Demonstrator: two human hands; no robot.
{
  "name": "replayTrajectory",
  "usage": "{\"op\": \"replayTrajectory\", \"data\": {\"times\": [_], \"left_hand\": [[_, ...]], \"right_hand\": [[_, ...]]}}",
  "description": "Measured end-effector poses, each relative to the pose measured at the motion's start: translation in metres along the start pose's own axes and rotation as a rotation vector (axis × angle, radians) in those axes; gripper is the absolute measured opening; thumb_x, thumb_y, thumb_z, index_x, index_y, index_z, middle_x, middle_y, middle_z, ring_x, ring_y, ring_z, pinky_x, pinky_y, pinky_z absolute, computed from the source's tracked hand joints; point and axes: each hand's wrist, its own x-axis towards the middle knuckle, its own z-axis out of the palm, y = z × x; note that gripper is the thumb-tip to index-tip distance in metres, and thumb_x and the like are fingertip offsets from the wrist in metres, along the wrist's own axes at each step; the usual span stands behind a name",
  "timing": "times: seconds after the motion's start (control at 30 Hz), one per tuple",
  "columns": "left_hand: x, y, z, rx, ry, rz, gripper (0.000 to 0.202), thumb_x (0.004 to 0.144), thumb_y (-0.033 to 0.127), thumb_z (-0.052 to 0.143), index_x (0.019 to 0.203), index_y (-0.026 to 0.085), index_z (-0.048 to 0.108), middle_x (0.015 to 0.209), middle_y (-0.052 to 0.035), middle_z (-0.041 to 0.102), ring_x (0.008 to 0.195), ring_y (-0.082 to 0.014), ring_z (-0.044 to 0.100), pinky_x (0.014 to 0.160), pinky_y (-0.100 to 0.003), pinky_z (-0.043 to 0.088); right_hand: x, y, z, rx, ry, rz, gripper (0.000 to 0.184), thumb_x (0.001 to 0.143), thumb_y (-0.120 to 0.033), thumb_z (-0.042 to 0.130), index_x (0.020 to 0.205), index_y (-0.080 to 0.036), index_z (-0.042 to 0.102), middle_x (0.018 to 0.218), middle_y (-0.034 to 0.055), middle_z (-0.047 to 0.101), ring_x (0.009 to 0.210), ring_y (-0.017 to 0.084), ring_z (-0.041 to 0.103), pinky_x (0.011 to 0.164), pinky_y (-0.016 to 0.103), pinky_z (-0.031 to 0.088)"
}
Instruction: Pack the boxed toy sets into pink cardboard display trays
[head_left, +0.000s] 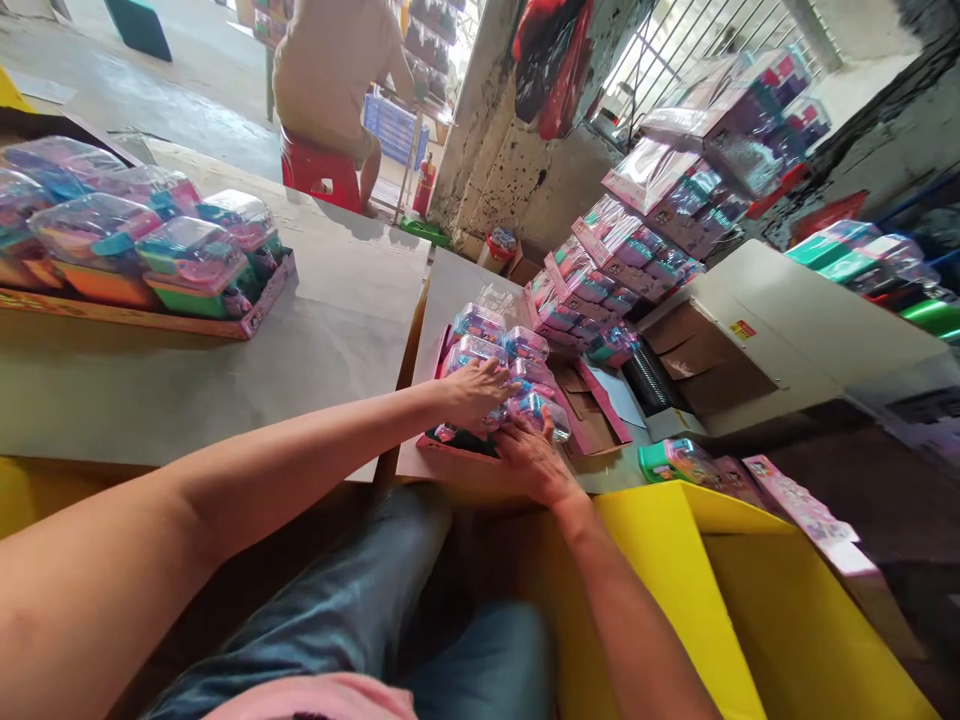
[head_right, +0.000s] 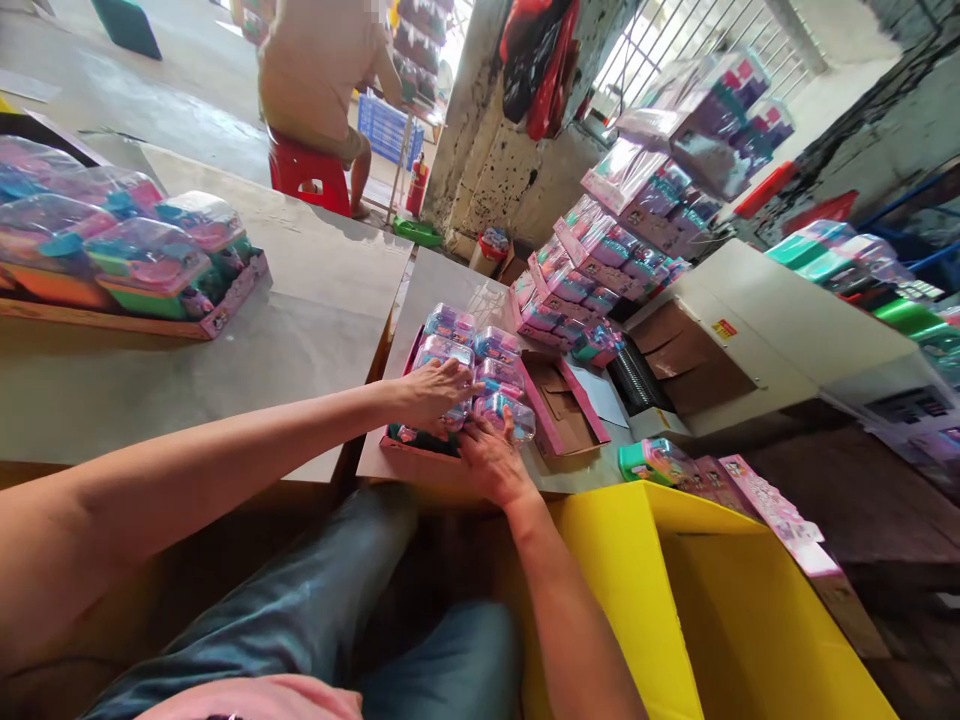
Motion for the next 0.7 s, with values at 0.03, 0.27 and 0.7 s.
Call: {"op": "replayTrajectory", "data": {"times": [0.03, 0.27, 0.7], "left_hand": [[0.0, 0.001, -0.002, -0.028, 0.008, 0.02, 0.089, 0.077, 0.053, 0.073, 0.149, 0.014, 0.039, 0.147, -0.0225, 0.042, 0.13, -0.0395, 0.04, 0.102, -0.049, 0.041], [0.025, -0.002, -0.011, -0.247, 0.076, -0.369, 0.066, 0.1, 0.049, 0.034, 0.153, 0.01, 0.032, 0.162, -0.0198, 0.021, 0.149, -0.0405, 0.016, 0.117, -0.06, 0.021], [0.026, 0.008, 0.01, -0.024, 0.233, -0.148, 0.048, 0.1, 0.037, 0.037, 0.138, 0.01, 0.052, 0.138, -0.0179, 0.052, 0.133, -0.0332, 0.042, 0.11, -0.047, 0.037]], "right_hand": [[-0.001, 0.003, -0.007, 0.089, 0.054, -0.005, 0.026, 0.098, -0.021, 0.046, 0.115, -0.026, 0.065, 0.119, 0.0046, 0.07, 0.129, 0.022, 0.054, 0.124, 0.058, 0.007], [0.036, 0.04, -0.037, 0.213, 0.281, 0.524, 0.055, 0.103, -0.034, 0.025, 0.15, -0.008, 0.038, 0.16, 0.0153, 0.032, 0.152, 0.025, 0.02, 0.124, 0.047, 0.018], [0.05, 0.044, -0.005, 0.044, 0.242, 0.546, 0.053, 0.102, -0.045, 0.033, 0.148, -0.022, 0.046, 0.155, 0.0109, 0.039, 0.142, 0.03, 0.035, 0.114, 0.049, 0.035]]}}
